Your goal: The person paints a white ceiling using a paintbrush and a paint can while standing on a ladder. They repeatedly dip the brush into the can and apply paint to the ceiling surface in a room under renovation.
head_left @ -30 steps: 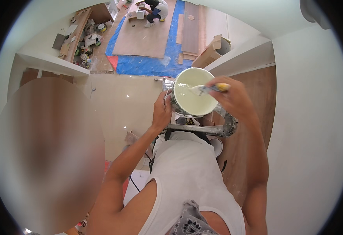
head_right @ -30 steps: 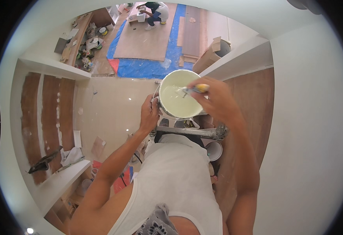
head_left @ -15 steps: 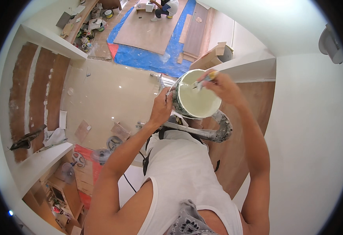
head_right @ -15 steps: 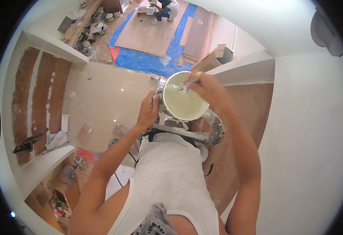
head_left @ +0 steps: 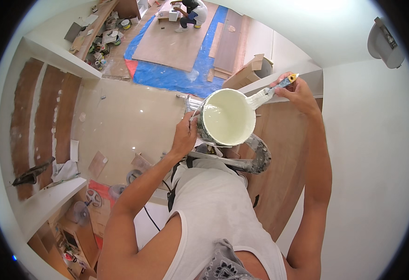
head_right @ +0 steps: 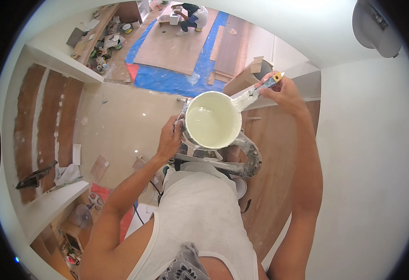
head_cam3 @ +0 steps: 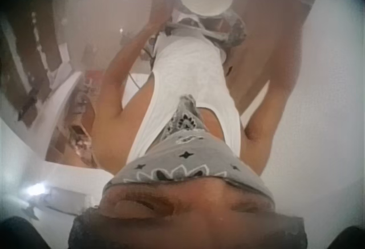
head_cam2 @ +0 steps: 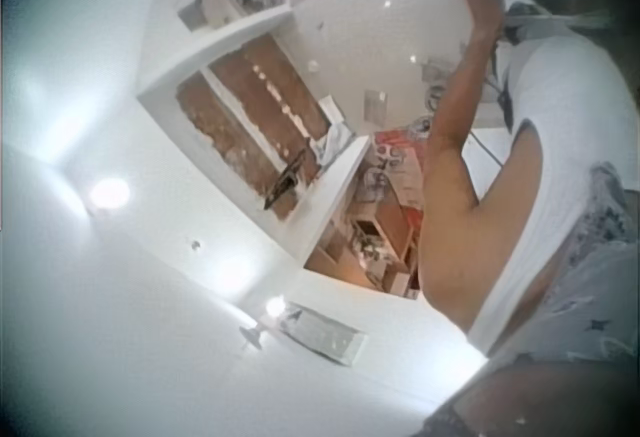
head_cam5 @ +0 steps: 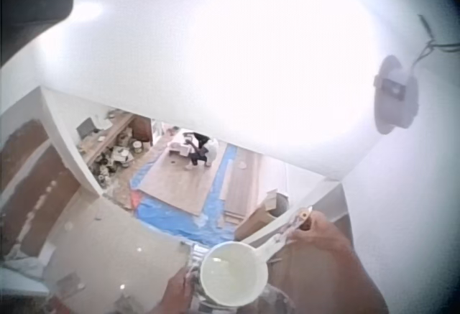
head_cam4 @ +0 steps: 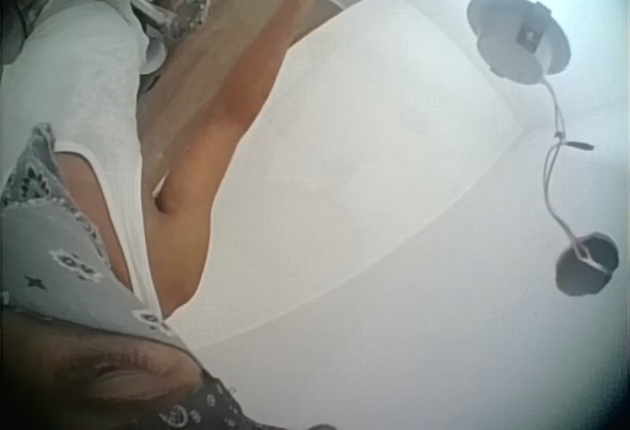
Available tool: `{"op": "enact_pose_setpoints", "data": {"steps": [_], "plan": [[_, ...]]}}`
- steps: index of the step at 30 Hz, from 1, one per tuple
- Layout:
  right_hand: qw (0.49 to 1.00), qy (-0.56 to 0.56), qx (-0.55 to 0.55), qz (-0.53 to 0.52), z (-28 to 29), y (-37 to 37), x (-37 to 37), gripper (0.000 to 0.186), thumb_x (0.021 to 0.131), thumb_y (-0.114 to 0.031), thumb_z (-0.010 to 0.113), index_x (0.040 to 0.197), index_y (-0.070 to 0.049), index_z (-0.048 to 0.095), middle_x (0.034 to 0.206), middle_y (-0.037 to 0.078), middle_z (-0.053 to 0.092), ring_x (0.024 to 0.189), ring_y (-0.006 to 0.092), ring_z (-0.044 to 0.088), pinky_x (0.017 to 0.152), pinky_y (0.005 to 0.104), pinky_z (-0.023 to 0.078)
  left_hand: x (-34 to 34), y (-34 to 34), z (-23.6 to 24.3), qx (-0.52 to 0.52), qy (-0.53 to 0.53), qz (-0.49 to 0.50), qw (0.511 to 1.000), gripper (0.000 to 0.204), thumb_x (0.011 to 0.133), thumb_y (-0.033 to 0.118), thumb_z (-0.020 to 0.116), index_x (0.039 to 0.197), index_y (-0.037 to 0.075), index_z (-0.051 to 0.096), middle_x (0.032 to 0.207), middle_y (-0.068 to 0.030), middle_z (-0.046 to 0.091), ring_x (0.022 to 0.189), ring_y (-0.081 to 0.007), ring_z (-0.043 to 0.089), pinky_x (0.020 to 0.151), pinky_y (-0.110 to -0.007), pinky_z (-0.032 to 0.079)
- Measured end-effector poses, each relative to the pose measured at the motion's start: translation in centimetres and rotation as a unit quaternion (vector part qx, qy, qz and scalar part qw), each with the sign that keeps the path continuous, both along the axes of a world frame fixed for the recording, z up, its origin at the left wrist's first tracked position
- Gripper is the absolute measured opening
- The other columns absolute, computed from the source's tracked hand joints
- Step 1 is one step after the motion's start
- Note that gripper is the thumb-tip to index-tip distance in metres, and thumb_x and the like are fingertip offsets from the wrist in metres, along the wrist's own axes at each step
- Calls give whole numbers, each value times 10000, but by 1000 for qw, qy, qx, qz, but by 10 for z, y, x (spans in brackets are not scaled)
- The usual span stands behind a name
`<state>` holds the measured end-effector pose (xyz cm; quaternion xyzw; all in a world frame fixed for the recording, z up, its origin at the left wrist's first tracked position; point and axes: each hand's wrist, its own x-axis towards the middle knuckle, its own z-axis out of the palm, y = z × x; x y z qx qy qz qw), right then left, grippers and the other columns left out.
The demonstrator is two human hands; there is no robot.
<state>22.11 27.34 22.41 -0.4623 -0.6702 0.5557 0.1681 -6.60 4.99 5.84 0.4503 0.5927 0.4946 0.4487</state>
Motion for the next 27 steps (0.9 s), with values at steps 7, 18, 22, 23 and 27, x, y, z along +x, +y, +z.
{"op": "enact_pose_setpoints", "data": {"steps": [7, 18, 22, 23, 27], "plan": [[989, -81, 42, -112, -19, -1, -23, 379, 849, -253, 834, 1001, 2, 599, 816, 89, 706, 665, 115, 679, 617, 244, 580, 2, -1, 1, -30, -42, 3, 999, 325, 1084, 188, 437, 1282, -40, 556, 811, -50, 605, 600, -89, 539, 572, -262, 465], [978, -40, 57, -195, -36, 0, 9, 430, 827, -318, 849, 962, 22, 623, 784, 90, 703, 638, 121, 671, 590, 258, 582, -1, -4, 2, -36, -28, 0, 999, 300, 1070, 151, 436, 1291, -15, 553, 824, -96, 640, 599, -129, 571, 597, -306, 497], [959, -2, 65, -276, -24, -28, 39, 325, 866, -279, 814, 920, -33, 609, 761, 69, 688, 633, 119, 665, 574, 259, 574, -7, -9, -16, -55, -13, 0, 998, 323, 1064, 167, 432, 1287, -35, 551, 961, -114, 634, 731, -131, 583, 671, -313, 502], [953, 18, 62, -295, -20, -36, 57, 289, 881, -259, 799, 909, -50, 601, 747, 60, 681, 631, 120, 664, 571, 263, 573, -8, -7, -31, -29, 8, -11, 999, 328, 1049, 157, 448, 1299, -35, 537, 1037, -136, 607, 823, -179, 563, 735, -345, 483], [909, 205, 141, -336, 49, -92, 91, 76, 971, -143, 653, 983, -114, 584, 900, 78, 695, 789, 132, 650, 634, 274, 522, -25, -19, -80, 111, 304, -58, 944, 391, 991, 118, 509, 1349, -35, 485, 1340, -225, 498, 1191, -369, 485, 987, -472, 409]]}}
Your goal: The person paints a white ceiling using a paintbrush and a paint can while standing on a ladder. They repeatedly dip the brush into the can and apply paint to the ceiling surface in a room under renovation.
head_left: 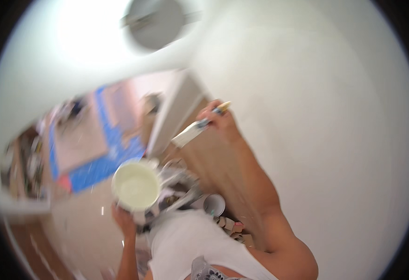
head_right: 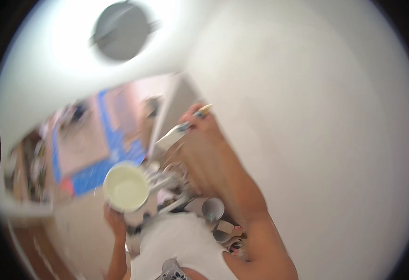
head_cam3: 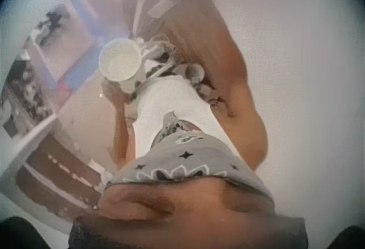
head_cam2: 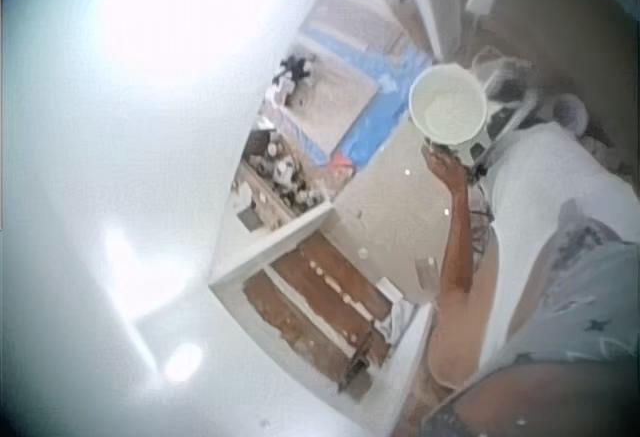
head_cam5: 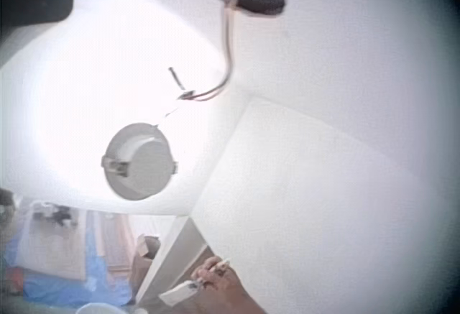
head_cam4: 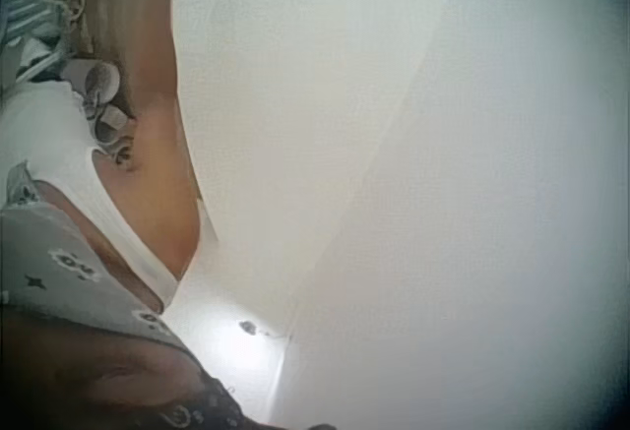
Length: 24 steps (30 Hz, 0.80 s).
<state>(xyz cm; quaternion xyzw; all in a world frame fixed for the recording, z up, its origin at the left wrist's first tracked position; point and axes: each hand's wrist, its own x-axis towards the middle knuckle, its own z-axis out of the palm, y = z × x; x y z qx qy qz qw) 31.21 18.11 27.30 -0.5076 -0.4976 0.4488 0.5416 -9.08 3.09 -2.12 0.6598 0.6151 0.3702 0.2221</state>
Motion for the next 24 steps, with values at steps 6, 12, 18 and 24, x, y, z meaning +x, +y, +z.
{"op": "enact_pose_setpoints", "data": {"steps": [6, 12, 18, 24], "plan": [[930, -233, 242, -148, 155, -111, 51, 145, 947, -74, 695, 1073, -71, 624, 1036, 93, 709, 842, 115, 644, 749, 267, 549, -11, 27, 3, -69, -290, 71, 952, 518, 1037, 333, 520, 1440, 11, 483, 1447, -257, 488, 1257, -417, 522, 1067, -512, 393], [636, -573, 350, -381, 223, -192, 76, 173, 911, 16, 674, 1034, -64, 583, 1023, 83, 712, 798, 177, 687, 729, 288, 568, 8, 29, 26, -153, -278, 73, 946, 529, 1030, 358, 522, 1425, 6, 499, 1421, -238, 511, 1254, -392, 521, 1078, -500, 382], [426, -778, 236, -398, 261, -183, 116, 342, 771, 87, 687, 1040, -113, 617, 1101, 21, 606, 924, 255, 606, 743, 373, 542, 6, 29, 27, -159, -276, 78, 945, 543, 1023, 382, 524, 1410, 1, 515, 1395, -218, 534, 1250, -368, 521, 1088, -489, 370], [364, -827, 170, -394, 287, -176, 160, 304, 796, 67, 679, 1031, -119, 626, 1152, 27, 571, 1003, 273, 583, 784, 399, 548, 4, 27, 26, -160, -275, 77, 945, 559, 1016, 406, 526, 1394, -4, 532, 1369, -199, 557, 1246, -343, 520, 1099, -477, 359]]}}
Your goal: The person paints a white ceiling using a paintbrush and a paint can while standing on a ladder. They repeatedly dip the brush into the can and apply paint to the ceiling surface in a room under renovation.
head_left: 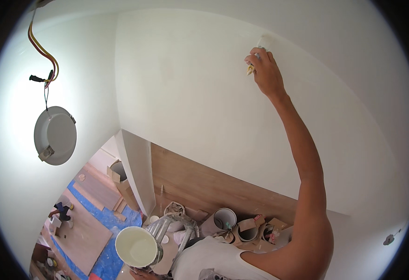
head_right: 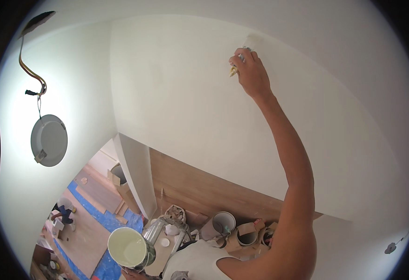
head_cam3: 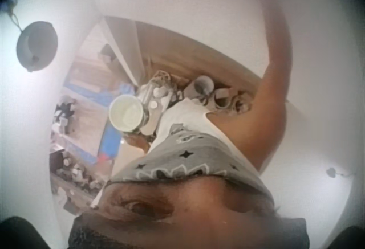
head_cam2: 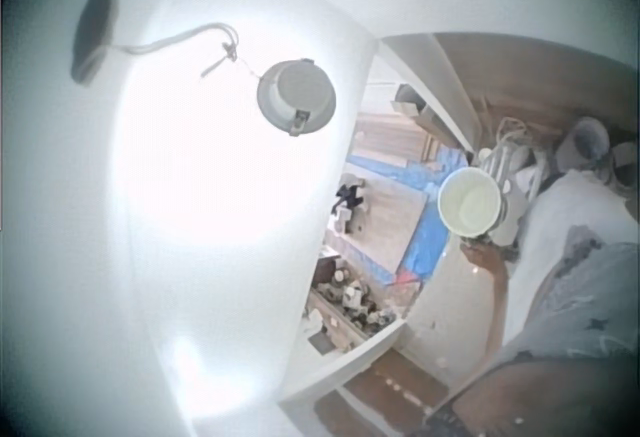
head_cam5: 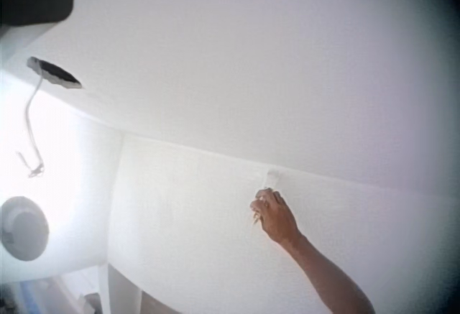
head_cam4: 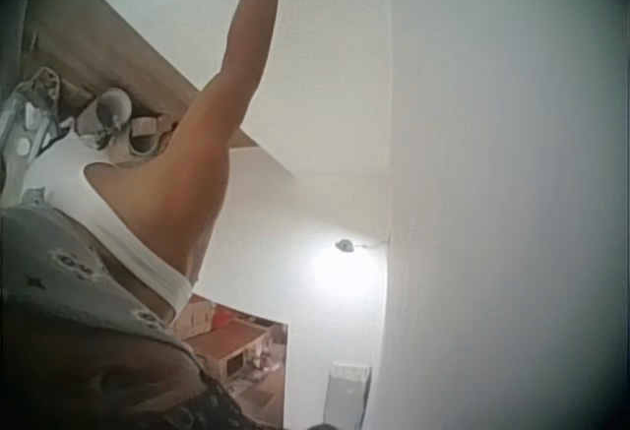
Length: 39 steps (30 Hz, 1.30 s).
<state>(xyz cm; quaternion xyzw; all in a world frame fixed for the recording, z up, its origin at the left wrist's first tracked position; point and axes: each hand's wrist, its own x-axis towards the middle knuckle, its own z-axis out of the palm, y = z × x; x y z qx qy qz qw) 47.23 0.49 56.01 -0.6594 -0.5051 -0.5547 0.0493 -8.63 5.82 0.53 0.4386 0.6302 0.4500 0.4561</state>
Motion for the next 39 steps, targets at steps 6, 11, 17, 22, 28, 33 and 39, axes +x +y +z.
{"op": "enact_pose_setpoints", "data": {"steps": [6, 11, 17, 22, 28, 33, 39], "plan": [[995, 102, 1, 2, -11, 5, -10, 297, 804, 72, 667, 1030, -112, 609, 1159, 27, 564, 1055, 261, 577, 814, 397, 559, 1, -2, -2, -4, -1, 4, 1000, 576, 1009, 431, 527, 1379, -10, 548, 1342, -180, 580, 1243, -318, 520, 1110, -465, 347], [998, 58, -17, 22, -2, 17, -19, 296, 804, 79, 658, 1030, -103, 599, 1156, 30, 552, 1063, 267, 569, 831, 395, 561, 2, -3, -3, -6, -5, 5, 1000, 591, 1003, 451, 529, 1367, -14, 561, 1321, -164, 599, 1240, -298, 519, 1120, -455, 337], [999, 35, -29, 22, 8, 21, 2, 285, 820, 71, 644, 1044, -99, 602, 1170, 35, 547, 1070, 272, 564, 846, 397, 556, 1, -4, -5, -7, -2, 0, 1000, 611, 996, 475, 531, 1351, -19, 578, 1294, -145, 622, 1236, -273, 519, 1130, -443, 326], [998, 62, -6, -11, 7, 21, 2, 258, 846, 42, 635, 1060, -99, 602, 1176, 39, 548, 1083, 275, 563, 853, 398, 565, 0, -4, -4, -9, -2, 2, 1000, 628, 990, 496, 532, 1339, -23, 591, 1272, -129, 641, 1233, -253, 518, 1140, -434, 316], [997, 80, 7, 6, 13, 20, -6, 293, 836, 104, 599, 1057, -87, 583, 1141, 23, 550, 1036, 269, 569, 844, 378, 552, 2, -5, -2, -6, -4, 5, 1000, 650, 983, 520, 534, 1323, -29, 607, 1246, -110, 664, 1229, -228, 518, 1151, -422, 305], [994, 105, 14, -8, 19, 12, -8, 244, 867, 36, 608, 1061, -112, 595, 1164, 33, 555, 1088, 268, 567, 864, 395, 563, 5, -9, 15, 21, -33, 39, 998, 669, 977, 540, 535, 1311, -33, 621, 1224, -94, 683, 1226, -207, 517, 1160, -412, 295], [993, 109, 33, 4, 24, -4, -12, 243, 872, 48, 595, 1058, -110, 593, 1153, 26, 561, 1079, 267, 574, 870, 390, 555, -8, -4, -10, -47, 1, -37, 998, 911, 929, 619, 521, 1470, -96, 364, 1441, -199, 498, 1298, -303, 449, 1172, -430, 283]]}}
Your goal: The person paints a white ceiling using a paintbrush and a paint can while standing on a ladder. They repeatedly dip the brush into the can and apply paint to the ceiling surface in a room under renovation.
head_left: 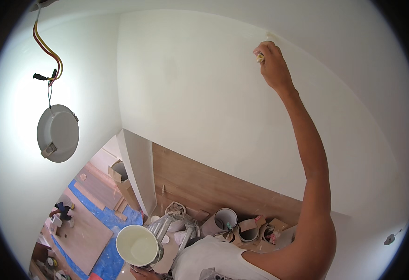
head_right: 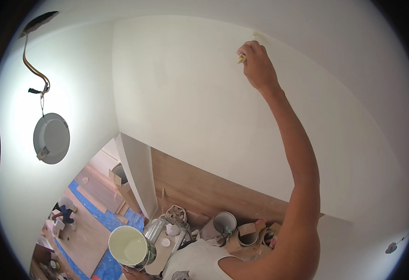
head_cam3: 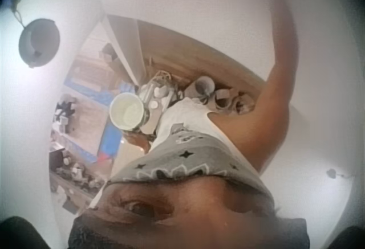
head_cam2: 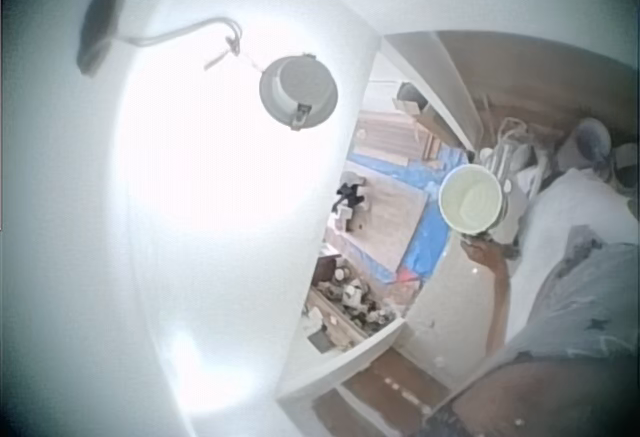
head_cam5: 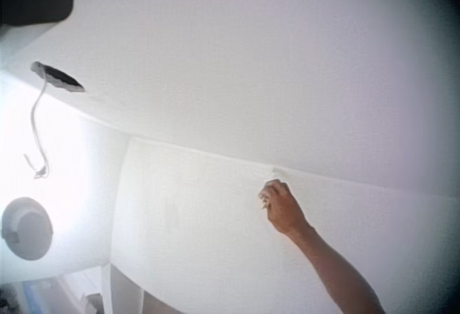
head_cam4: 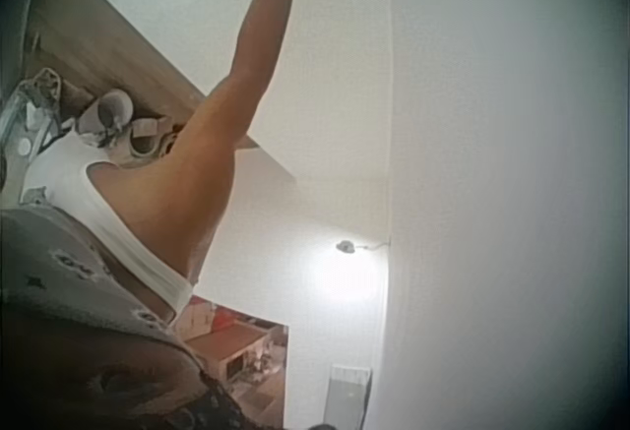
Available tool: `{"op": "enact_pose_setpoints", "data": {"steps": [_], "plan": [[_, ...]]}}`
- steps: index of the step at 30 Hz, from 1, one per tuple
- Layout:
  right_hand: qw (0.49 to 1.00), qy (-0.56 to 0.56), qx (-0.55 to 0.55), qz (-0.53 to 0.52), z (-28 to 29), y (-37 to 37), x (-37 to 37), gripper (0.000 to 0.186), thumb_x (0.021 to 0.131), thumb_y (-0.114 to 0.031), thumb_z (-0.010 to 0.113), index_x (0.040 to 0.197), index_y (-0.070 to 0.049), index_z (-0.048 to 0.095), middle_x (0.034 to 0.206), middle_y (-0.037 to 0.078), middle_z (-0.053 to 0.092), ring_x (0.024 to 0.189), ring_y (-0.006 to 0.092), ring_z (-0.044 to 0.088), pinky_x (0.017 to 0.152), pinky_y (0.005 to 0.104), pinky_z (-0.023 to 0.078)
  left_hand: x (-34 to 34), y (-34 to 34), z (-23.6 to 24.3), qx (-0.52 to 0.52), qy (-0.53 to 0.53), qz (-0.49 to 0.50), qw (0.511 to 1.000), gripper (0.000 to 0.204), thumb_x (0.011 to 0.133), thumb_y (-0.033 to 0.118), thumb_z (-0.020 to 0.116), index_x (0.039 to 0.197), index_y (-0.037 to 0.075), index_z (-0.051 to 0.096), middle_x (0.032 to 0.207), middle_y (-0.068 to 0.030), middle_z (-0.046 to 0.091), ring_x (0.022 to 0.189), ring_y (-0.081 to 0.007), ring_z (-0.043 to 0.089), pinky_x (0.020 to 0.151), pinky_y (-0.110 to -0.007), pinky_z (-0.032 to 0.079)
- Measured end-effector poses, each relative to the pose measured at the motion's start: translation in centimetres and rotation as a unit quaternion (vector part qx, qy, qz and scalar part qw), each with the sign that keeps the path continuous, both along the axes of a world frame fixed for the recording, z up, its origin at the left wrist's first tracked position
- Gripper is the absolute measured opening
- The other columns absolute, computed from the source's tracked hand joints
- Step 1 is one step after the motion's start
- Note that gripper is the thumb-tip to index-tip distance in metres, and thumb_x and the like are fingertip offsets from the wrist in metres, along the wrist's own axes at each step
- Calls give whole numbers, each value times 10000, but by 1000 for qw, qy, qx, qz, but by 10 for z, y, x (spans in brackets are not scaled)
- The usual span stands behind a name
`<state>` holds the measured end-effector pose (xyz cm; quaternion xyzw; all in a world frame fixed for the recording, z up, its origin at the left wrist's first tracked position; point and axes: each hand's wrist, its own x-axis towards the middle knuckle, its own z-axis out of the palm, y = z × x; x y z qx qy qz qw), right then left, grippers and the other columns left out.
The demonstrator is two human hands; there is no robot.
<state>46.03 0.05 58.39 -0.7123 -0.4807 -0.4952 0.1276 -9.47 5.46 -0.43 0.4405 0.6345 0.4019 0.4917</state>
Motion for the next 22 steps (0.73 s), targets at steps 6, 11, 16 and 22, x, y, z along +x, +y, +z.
{"op": "enact_pose_setpoints", "data": {"steps": [6, 11, 16, 22], "plan": [[1000, 14, 12, -4, 2, -20, -10, 236, 880, 49, 593, 1058, -107, 591, 1143, 29, 571, 1071, 272, 582, 861, 389, 546, -23, 15, -63, 36, 112, -96, 988, 1357, 671, 805, 658, 1478, -195, 219, 1494, -250, 411, 1310, -344, 420, 1185, -448, 261], [1000, 11, 27, -11, 2, -39, -11, 221, 892, 46, 588, 1058, -101, 589, 1137, 36, 586, 1047, 281, 595, 855, 393, 540, -13, 10, -57, 41, 42, -37, 998, 1351, 661, 818, 628, 1519, -135, 204, 1521, -262, 382, 1364, -370, 381, 1193, -468, 244], [999, 27, 37, -4, 4, -58, -10, 201, 905, 43, 577, 1050, -95, 589, 1129, 43, 595, 1042, 287, 599, 858, 400, 533, -11, 5, -44, 35, 10, -24, 999, 1261, 713, 785, 589, 1564, -55, 190, 1552, -267, 349, 1407, -401, 349, 1202, -479, 229], [997, 54, 49, -15, 5, -75, -13, 159, 925, 24, 563, 1043, -79, 592, 1123, 51, 601, 1043, 285, 599, 857, 403, 517, -18, 2, -6, 64, 63, -142, 986, 1047, 884, 641, 585, 1610, 57, 109, 1630, -210, 237, 1472, -426, 242, 1222, -453, 218]]}}
